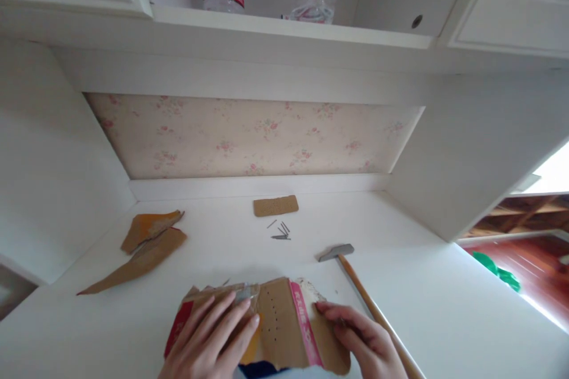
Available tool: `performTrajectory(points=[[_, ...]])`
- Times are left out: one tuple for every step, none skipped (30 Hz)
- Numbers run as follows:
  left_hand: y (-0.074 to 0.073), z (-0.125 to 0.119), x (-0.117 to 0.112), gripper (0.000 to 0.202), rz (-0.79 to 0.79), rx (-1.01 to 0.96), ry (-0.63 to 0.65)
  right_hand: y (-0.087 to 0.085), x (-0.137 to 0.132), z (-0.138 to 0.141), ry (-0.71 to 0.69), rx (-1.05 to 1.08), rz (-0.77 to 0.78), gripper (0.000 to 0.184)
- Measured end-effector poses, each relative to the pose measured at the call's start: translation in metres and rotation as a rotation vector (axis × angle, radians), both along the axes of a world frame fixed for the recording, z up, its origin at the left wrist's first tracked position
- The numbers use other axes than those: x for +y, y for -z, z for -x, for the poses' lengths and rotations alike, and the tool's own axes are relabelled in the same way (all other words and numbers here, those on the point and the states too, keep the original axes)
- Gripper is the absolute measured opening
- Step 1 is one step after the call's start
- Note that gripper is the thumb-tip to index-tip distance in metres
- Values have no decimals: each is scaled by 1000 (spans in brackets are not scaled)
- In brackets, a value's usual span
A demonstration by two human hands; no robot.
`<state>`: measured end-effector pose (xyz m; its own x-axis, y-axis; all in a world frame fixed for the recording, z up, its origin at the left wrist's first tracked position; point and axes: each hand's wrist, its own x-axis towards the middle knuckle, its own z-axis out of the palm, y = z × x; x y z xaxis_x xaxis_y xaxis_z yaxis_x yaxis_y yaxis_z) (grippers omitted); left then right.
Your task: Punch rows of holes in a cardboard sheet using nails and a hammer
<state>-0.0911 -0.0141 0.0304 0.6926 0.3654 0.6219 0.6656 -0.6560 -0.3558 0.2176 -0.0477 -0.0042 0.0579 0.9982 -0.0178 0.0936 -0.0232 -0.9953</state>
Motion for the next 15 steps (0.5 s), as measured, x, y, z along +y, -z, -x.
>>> performTrajectory(points=[[-2, -1, -1, 47, 13, 0, -3, 3, 1, -1, 12, 2, -4, 22], [-4, -3, -2, 45, 15, 10, 0, 7, 1, -1, 21, 0, -4, 22], [-5, -4, -2, 43, 12, 36, 7, 10, 2, -2, 28, -1, -3, 22], [-7, -5, -3, 41, 4, 65, 16, 13, 2, -2, 31, -2, -2, 22], [-9, -5, -3, 40, -6, 82, 19, 15, 2, -2, 27, -2, -4, 22], [-10, -5, -3, 40, -7, 97, 13, 17, 2, -2, 18, -5, -10, 22], [-10, -4, -3, 40, -6, 107, 1, 18, 1, -1, 7, -14, -20, 22], [-11, -3, -4, 41, -8, 112, -8, 19, 1, 0, -4, -30, -37, 22], [-10, -2, -4, 42, -12, 115, -17, 19, 0, 0, -14, -52, -58, 22], [-9, 0, -4, 43, -16, 123, -21, 19, -1, 1, -27, -79, -80, 22], [-8, 2, -5, 44, -22, 132, -20, 19, -1, 2, -38, -108, -103, 21], [-6, 5, -5, 46, -29, 145, -19, 19, -2, 2, -49, -134, -127, 21], [-5, 7, -5, 47, -36, 161, -16, 19, -2, 2, -61, -159, -154, 21], [-3, 9, -5, 49, -39, 177, -18, 19, -3, 2, -73, -182, -182, 21], [-2, 11, -5, 50, -43, 188, -19, 19, -3, 3, -81, -205, -210, 22]])
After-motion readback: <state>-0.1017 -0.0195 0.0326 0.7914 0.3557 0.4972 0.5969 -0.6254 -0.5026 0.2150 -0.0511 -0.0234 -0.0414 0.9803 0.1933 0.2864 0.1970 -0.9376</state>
